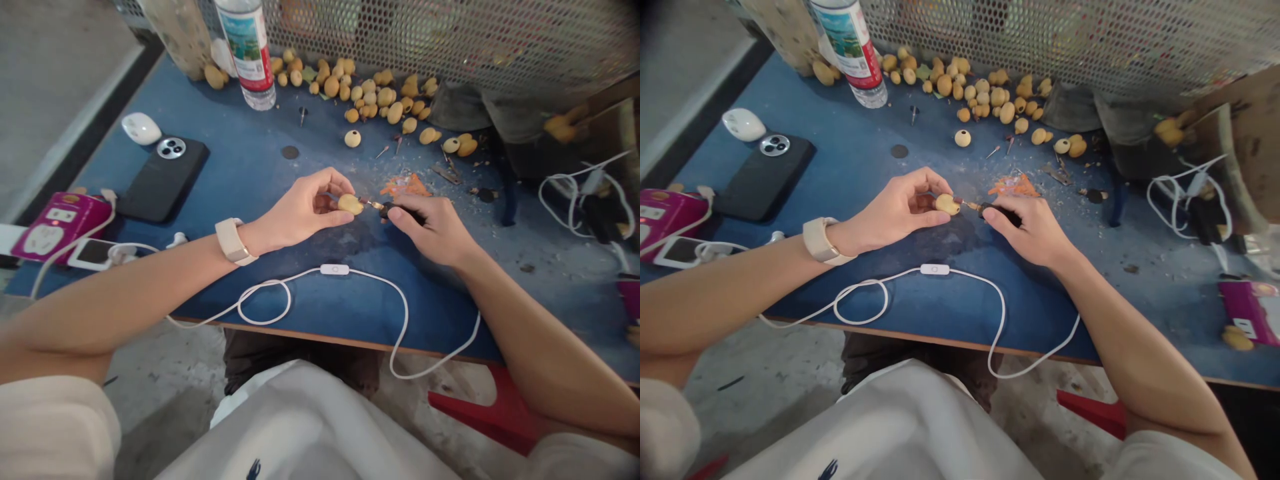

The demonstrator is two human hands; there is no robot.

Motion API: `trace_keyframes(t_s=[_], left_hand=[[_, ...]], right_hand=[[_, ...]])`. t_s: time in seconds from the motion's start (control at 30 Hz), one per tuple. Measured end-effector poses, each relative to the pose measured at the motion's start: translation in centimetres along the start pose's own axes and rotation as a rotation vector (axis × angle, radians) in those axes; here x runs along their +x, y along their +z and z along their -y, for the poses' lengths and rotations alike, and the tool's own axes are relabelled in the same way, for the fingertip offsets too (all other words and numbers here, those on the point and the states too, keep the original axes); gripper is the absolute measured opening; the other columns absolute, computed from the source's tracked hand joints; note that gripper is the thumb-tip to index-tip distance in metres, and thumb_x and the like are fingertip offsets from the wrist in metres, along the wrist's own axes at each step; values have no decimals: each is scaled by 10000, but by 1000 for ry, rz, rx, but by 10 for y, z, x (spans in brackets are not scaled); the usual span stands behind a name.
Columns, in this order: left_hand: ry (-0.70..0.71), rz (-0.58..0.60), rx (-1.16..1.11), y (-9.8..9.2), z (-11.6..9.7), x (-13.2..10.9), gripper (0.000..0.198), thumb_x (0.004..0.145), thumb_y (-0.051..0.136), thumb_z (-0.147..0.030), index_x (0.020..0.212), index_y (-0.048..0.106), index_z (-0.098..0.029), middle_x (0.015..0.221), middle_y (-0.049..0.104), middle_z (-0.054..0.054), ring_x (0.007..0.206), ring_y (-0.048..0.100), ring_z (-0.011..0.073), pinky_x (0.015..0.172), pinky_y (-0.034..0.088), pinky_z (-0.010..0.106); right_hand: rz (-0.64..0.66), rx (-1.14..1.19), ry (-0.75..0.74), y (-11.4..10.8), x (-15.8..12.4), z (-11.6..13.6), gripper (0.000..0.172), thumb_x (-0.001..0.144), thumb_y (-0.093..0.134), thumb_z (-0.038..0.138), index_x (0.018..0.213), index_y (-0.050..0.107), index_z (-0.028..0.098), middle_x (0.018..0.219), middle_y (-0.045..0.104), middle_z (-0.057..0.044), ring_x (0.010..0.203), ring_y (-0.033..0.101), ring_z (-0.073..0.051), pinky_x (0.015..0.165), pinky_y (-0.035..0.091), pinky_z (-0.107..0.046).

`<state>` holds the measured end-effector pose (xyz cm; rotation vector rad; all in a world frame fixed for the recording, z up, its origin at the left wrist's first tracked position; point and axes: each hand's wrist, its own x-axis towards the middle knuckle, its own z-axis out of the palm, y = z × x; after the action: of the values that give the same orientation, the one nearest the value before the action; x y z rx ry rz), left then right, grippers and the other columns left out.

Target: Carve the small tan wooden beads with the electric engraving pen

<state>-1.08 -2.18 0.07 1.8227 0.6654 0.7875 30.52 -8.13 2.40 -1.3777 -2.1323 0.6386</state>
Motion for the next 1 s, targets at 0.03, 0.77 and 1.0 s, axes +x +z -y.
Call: trace_keyframes(t_s=[0.03, 0.77, 1.0], left_hand=[[3, -1, -9, 0, 1, 0, 549, 1088, 987, -658, 1300, 725, -224, 1299, 875, 108, 1171, 861, 225, 1037, 723, 371], [-108, -18, -274, 2, -3, 0, 489, 998, 1072, -390, 1417, 905, -202, 1369, 924, 109, 1276, 913, 277, 1202, 744, 460], [-131, -9, -258, 1, -5, -1, 533, 972, 1084, -425, 1420, 918, -188, 1419, 929, 129, 1310, 888, 285, 1222, 738, 488]], right_hand=[[1, 3, -2, 0, 0, 0, 679, 1227, 609, 874, 936, 810, 295, 810, 748, -34, 763, 703, -254, 770, 535, -422], [12, 5, -7, 1, 2, 6, 767, 1203, 562, 955, 881, 737, 281, 763, 684, -42, 723, 626, -241, 720, 470, -403], [-19, -8, 5, 4, 0, 5, 703, 1225, 578, 881, 921, 777, 279, 792, 713, -51, 739, 663, -252, 745, 494, -411]])
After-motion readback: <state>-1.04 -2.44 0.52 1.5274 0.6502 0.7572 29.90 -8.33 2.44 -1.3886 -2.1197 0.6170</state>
